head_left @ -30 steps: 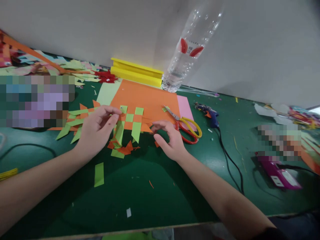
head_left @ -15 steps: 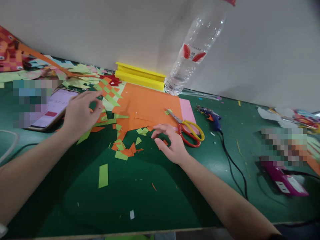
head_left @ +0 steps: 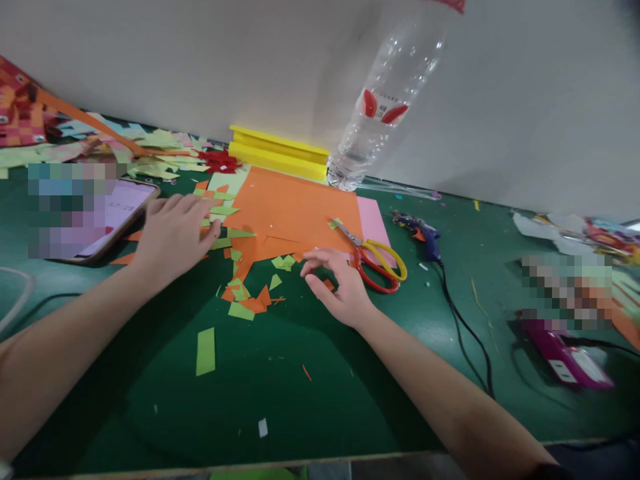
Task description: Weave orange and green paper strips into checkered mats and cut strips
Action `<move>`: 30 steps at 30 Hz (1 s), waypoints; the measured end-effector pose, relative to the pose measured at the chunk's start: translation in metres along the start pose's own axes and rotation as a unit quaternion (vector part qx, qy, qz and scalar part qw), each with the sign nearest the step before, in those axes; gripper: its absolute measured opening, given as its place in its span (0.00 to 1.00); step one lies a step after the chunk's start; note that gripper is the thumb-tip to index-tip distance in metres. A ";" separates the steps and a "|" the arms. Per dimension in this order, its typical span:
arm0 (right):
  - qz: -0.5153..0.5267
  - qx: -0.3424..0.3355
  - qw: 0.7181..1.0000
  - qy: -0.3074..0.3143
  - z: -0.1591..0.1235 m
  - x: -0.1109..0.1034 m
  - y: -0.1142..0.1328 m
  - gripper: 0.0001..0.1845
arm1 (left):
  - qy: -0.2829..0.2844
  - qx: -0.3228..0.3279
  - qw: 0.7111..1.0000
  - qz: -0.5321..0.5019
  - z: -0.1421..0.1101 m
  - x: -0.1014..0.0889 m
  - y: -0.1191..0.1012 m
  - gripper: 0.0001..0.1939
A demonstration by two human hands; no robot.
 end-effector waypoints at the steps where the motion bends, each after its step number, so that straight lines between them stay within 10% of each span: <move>1: -0.001 0.003 1.000 -0.004 0.000 0.000 -0.001 0.12 | 0.011 0.036 0.999 -0.015 0.000 0.000 -0.009 0.17; 7: -0.031 0.046 0.998 -0.029 0.000 -0.001 -0.006 0.10 | 0.008 0.206 0.971 -0.118 -0.010 0.003 -0.049 0.18; 30: -0.273 0.034 0.961 -0.018 0.007 -0.012 -0.032 0.07 | -0.035 0.361 0.882 -0.300 -0.024 -0.031 -0.081 0.12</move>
Point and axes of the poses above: each hand's wrist, its own z-axis towards the middle knuckle, its own x-axis out of the palm, y = z × x, the point moved 4 cm from there along z, towards the middle knuckle, and after that the axes turned 2 degrees about -y, right-handed, at the moved point
